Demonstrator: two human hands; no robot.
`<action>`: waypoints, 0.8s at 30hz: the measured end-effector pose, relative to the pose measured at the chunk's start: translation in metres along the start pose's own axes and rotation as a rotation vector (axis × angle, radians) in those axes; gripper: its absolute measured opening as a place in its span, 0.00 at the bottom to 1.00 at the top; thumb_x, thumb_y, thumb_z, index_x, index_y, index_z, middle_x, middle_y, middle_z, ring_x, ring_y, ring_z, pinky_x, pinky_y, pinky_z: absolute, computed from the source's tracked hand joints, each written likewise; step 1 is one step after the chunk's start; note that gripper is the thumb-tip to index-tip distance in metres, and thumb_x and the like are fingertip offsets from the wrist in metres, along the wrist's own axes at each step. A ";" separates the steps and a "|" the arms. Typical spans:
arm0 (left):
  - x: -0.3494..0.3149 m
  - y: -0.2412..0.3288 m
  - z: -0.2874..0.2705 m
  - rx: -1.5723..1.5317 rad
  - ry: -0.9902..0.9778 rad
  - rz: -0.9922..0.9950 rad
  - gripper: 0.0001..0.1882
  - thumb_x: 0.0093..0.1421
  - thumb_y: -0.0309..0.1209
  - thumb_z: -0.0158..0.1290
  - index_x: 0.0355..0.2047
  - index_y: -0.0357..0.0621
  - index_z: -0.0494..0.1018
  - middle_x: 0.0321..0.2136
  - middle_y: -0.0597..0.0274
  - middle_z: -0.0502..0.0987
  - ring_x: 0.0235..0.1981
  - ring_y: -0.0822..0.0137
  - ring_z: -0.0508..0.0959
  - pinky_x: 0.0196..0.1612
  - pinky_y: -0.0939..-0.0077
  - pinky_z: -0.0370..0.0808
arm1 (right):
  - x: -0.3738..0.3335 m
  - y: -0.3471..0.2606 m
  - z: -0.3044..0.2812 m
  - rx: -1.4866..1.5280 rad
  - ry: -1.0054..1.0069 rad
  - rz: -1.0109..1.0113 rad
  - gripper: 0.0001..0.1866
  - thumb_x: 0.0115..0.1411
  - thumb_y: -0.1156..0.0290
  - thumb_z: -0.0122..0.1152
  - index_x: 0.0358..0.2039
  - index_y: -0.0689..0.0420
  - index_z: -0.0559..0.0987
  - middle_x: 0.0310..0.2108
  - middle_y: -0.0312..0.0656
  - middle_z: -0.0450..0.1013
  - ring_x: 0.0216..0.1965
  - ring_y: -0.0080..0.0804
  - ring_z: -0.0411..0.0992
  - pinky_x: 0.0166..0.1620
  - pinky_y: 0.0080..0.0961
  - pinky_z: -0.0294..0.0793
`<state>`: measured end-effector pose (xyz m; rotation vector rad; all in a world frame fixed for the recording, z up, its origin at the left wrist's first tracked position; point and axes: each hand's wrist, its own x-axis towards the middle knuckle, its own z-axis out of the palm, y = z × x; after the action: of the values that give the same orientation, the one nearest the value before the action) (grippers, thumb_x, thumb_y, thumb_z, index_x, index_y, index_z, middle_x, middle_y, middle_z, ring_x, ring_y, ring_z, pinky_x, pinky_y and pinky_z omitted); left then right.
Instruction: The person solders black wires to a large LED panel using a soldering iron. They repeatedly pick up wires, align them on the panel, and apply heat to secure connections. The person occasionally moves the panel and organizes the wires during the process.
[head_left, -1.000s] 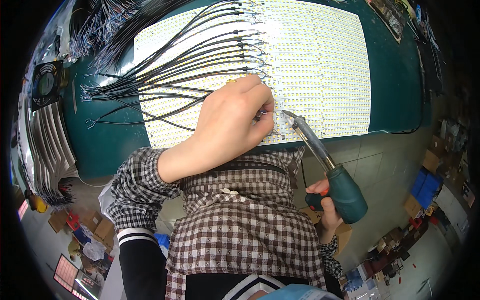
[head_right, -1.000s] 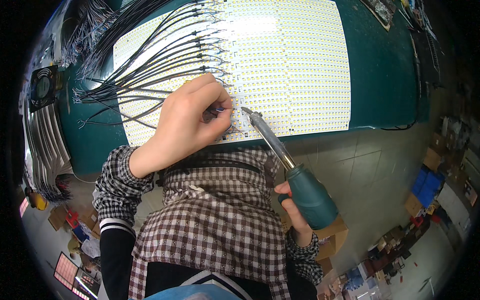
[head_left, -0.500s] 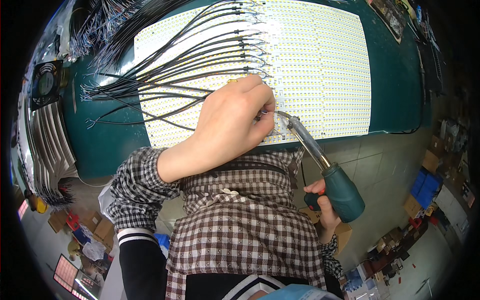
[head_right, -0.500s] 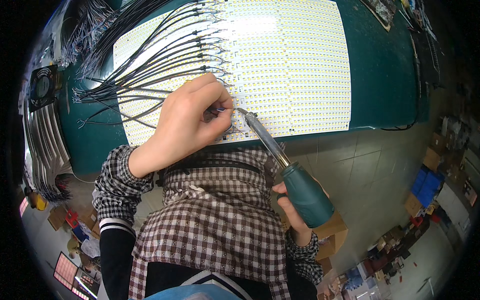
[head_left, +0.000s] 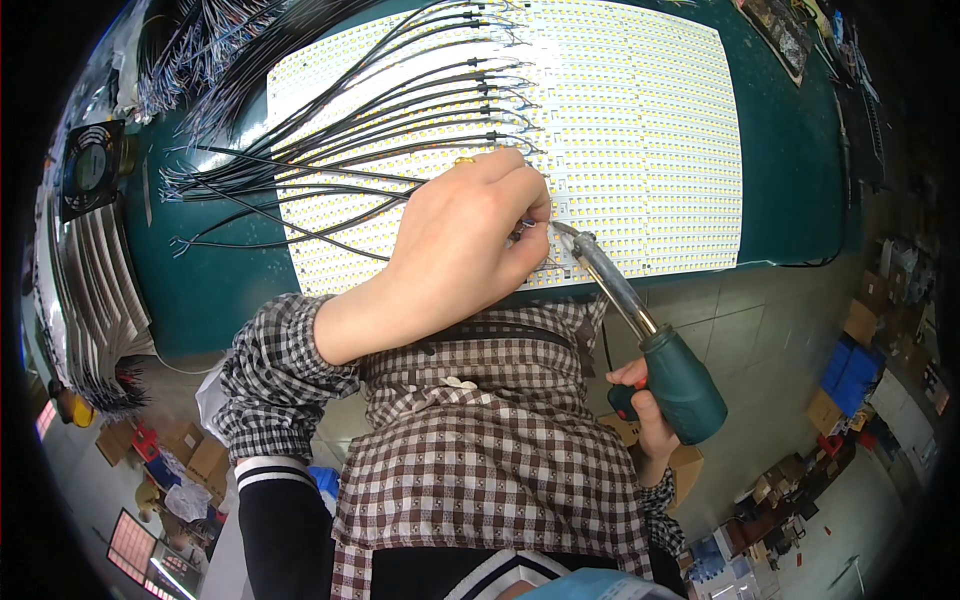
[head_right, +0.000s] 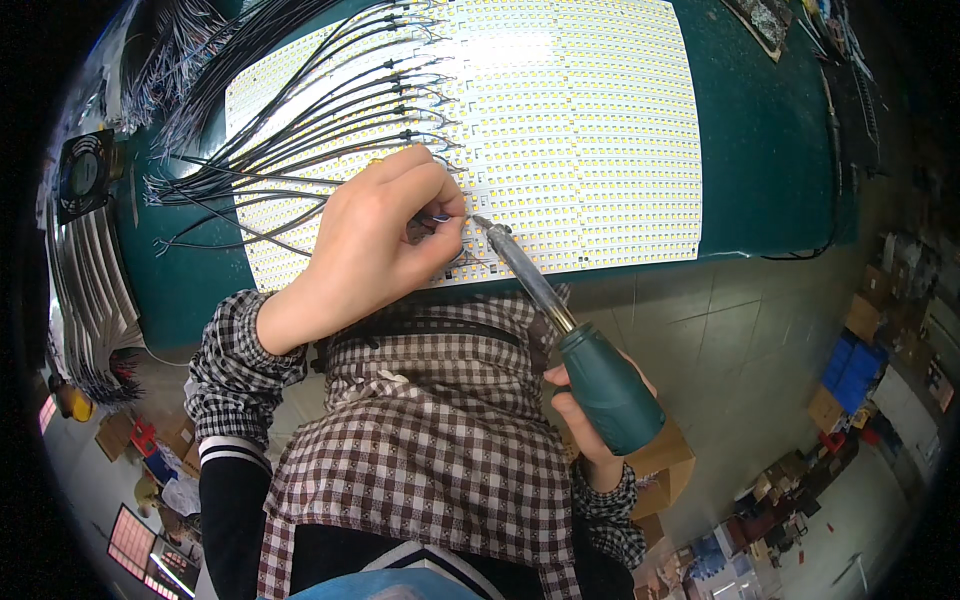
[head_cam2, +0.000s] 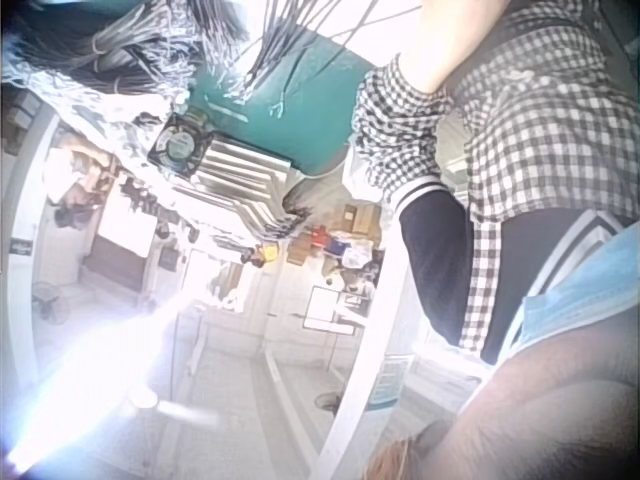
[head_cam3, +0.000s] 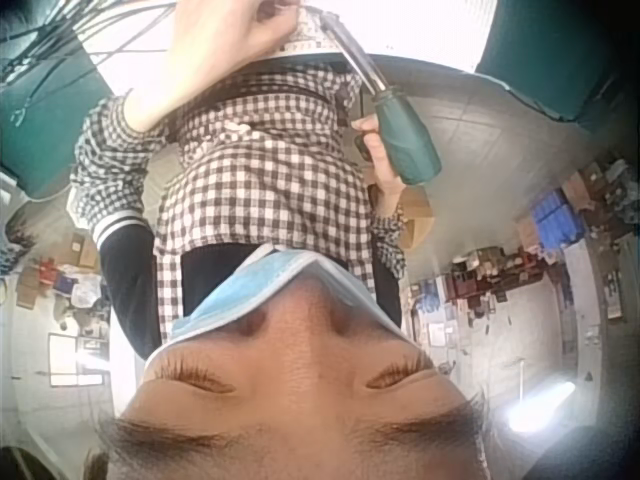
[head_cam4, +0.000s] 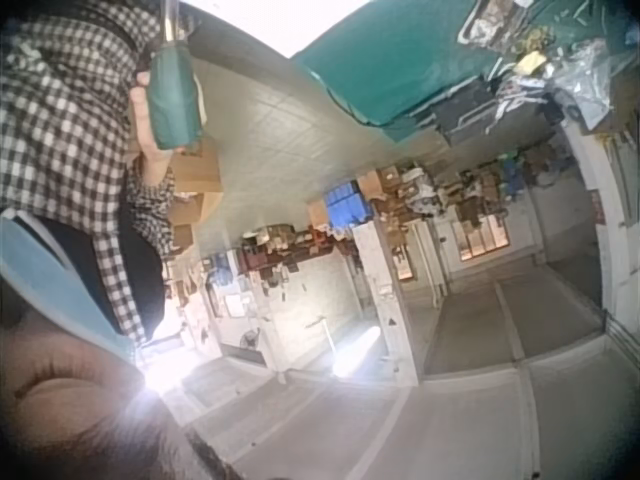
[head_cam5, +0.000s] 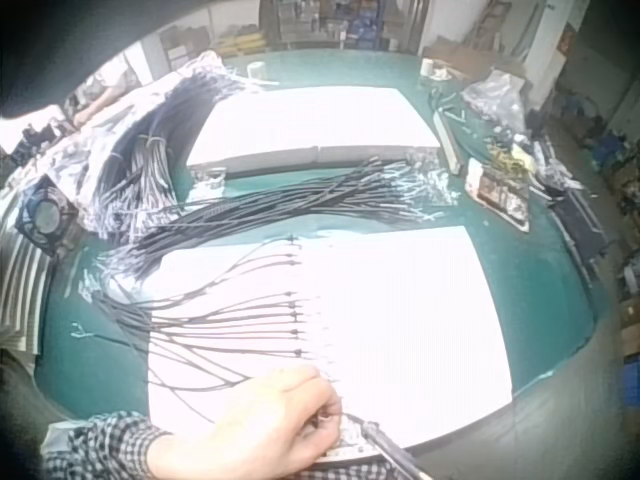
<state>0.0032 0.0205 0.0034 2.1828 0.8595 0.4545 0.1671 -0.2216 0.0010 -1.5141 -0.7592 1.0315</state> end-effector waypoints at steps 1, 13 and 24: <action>0.000 0.000 0.000 0.004 0.003 0.005 0.05 0.47 0.24 0.56 0.25 0.42 0.71 0.23 0.62 0.71 0.22 0.65 0.74 0.24 0.73 0.71 | 0.000 -0.002 0.001 0.008 -0.014 0.003 0.22 0.55 0.69 0.67 0.43 0.71 0.72 0.32 0.48 0.75 0.33 0.37 0.76 0.40 0.33 0.79; 0.001 0.000 0.001 -0.003 0.011 0.001 0.04 0.47 0.24 0.56 0.24 0.42 0.72 0.23 0.62 0.71 0.22 0.65 0.74 0.23 0.73 0.71 | 0.003 -0.009 0.003 -0.009 -0.027 0.009 0.30 0.60 0.62 0.60 0.51 0.77 0.65 0.32 0.46 0.71 0.34 0.36 0.74 0.40 0.36 0.79; -0.024 0.001 -0.012 0.274 0.129 0.390 0.16 0.46 0.28 0.64 0.36 0.47 0.75 0.35 0.64 0.75 0.34 0.62 0.75 0.34 0.69 0.69 | 0.005 -0.008 -0.004 -0.041 0.008 -0.044 0.30 0.61 0.62 0.56 0.52 0.79 0.64 0.31 0.48 0.71 0.32 0.37 0.74 0.38 0.34 0.79</action>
<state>-0.0196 0.0094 0.0113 2.6114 0.5855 0.7075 0.1734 -0.2177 0.0078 -1.5291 -0.8093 0.9822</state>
